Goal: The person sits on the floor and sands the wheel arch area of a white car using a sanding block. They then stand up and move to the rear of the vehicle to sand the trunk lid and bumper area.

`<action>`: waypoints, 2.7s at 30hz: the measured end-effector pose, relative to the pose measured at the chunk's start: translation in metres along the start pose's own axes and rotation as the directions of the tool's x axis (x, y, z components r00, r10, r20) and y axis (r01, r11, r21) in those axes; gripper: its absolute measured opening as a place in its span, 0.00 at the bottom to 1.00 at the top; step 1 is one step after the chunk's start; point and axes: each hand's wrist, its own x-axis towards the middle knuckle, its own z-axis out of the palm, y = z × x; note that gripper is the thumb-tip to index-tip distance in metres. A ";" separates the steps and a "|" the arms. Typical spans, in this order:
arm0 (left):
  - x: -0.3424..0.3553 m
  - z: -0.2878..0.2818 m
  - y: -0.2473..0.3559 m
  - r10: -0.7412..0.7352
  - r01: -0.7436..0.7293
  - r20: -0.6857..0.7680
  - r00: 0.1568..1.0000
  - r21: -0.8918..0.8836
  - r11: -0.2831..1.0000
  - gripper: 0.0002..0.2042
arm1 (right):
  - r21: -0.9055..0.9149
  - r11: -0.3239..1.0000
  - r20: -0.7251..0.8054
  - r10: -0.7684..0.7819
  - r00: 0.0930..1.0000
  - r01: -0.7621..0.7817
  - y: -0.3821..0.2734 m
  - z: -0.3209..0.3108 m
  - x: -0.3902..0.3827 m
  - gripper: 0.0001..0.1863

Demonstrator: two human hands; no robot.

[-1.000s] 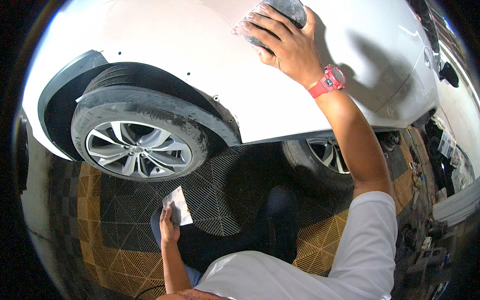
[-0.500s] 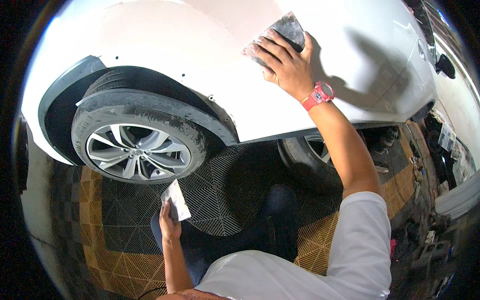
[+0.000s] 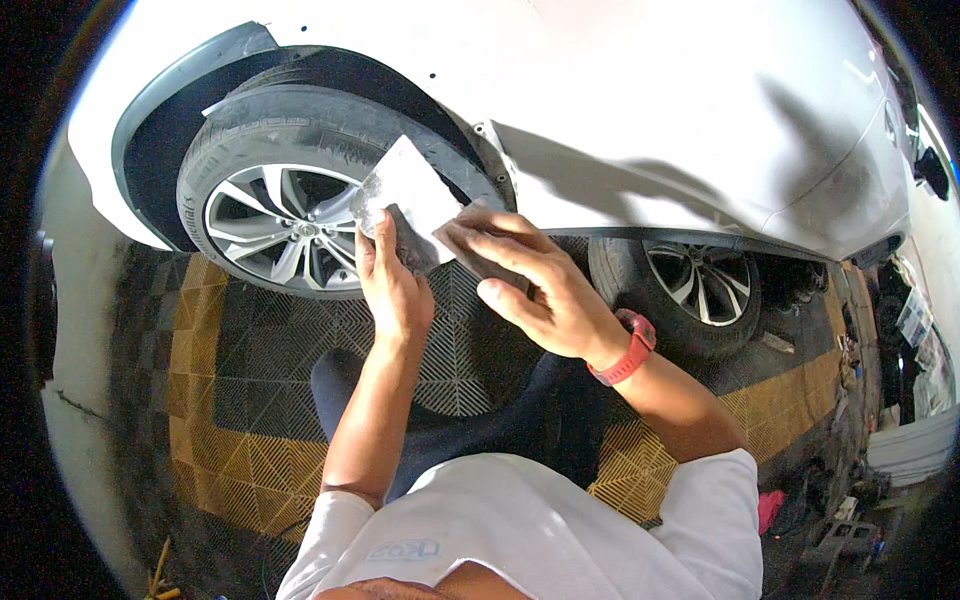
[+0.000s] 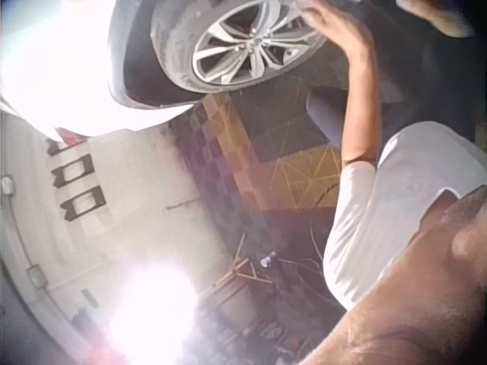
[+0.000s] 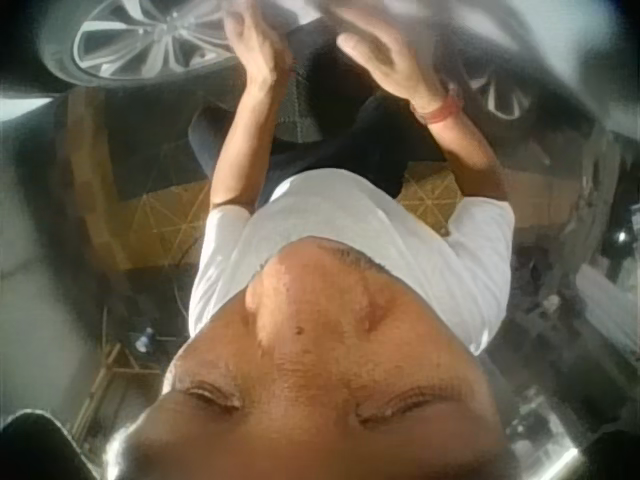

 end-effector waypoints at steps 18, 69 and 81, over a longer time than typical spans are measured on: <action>0.005 -0.021 0.036 0.304 -0.278 -0.069 0.950 0.253 0.927 0.16 | -0.780 0.606 0.239 0.059 0.969 0.156 -0.013 -0.014 0.011 0.20; -0.029 -0.287 -0.069 -0.354 0.475 -0.352 0.866 0.362 0.802 0.31 | -0.963 0.134 0.128 -0.529 0.839 0.232 -0.031 -0.128 0.234 0.20; -0.020 -0.301 -0.082 -0.399 0.519 -0.352 0.846 0.380 0.765 0.37 | -0.966 0.062 0.191 -0.489 0.851 0.252 -0.017 -0.139 0.224 0.24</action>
